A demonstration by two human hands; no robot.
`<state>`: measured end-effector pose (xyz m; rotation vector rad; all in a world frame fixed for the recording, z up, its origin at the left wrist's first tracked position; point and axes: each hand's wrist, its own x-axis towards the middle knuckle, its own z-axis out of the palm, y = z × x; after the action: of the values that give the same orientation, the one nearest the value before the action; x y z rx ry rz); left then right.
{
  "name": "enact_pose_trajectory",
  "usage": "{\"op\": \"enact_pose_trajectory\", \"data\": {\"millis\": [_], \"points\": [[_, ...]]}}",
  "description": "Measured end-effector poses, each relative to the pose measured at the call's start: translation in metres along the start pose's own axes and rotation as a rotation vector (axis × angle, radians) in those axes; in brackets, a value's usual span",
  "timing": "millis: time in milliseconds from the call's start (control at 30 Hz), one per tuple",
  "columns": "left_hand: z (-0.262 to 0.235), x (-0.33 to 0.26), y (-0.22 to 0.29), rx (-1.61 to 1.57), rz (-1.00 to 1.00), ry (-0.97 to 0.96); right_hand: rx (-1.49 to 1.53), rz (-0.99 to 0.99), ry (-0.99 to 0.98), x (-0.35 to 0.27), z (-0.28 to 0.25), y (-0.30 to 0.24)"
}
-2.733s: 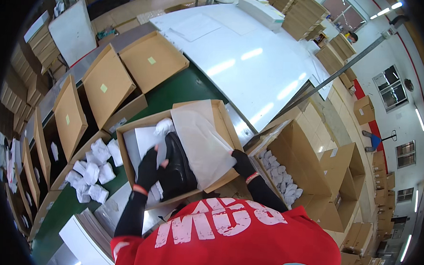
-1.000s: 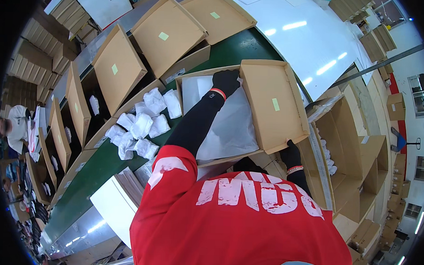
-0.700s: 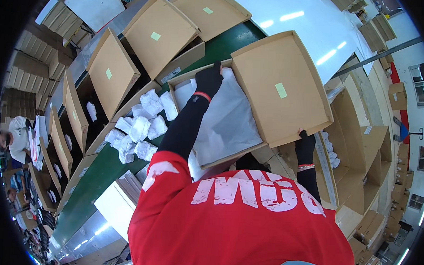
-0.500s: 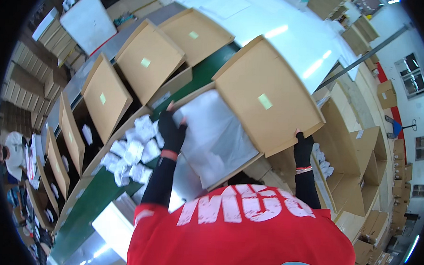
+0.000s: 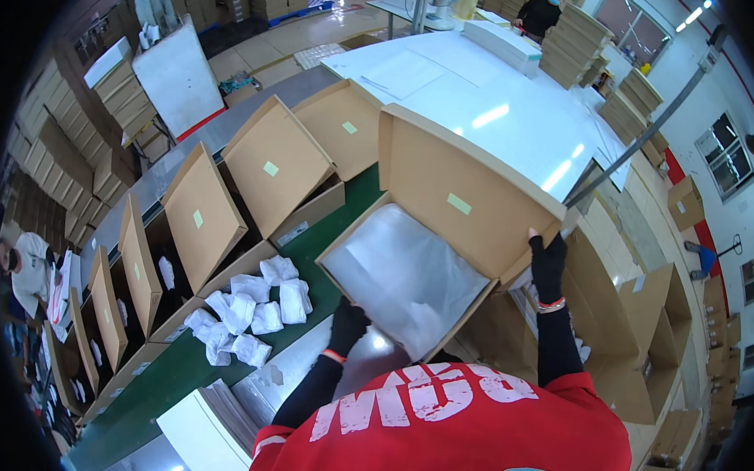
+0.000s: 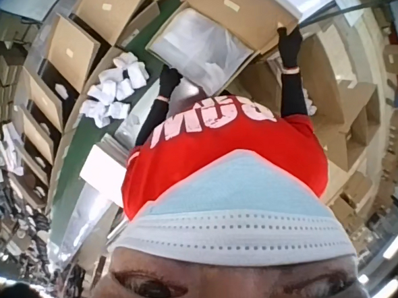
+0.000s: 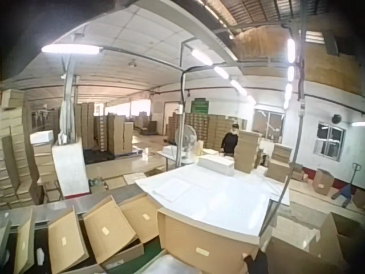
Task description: Packing finished shoes into boxes with tissue paper and silica gel on a production line.
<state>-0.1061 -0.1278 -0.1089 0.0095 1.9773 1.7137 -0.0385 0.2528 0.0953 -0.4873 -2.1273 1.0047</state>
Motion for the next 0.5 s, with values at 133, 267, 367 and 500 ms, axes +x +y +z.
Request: {"op": "enact_pose_trajectory", "data": {"millis": [133, 267, 367, 500], "points": [[0.064, 0.045, 0.032, -0.208, -0.070, -0.082, -0.061, -0.159, 0.028, 0.055, -0.016, -0.013], [0.140, 0.099, 0.088, -0.352, -0.010, -0.171, -0.277, -0.255, 0.046, 0.101, -0.043, 0.013], [0.183, 0.148, 0.107, -0.363, -0.015, -0.251, -0.361, -0.283, -0.102, 0.114, -0.056, 0.045], [0.200, 0.194, 0.088, -0.604, -0.335, -0.533, -0.233, -0.240, -0.768, 0.116, -0.078, 0.120]]}}
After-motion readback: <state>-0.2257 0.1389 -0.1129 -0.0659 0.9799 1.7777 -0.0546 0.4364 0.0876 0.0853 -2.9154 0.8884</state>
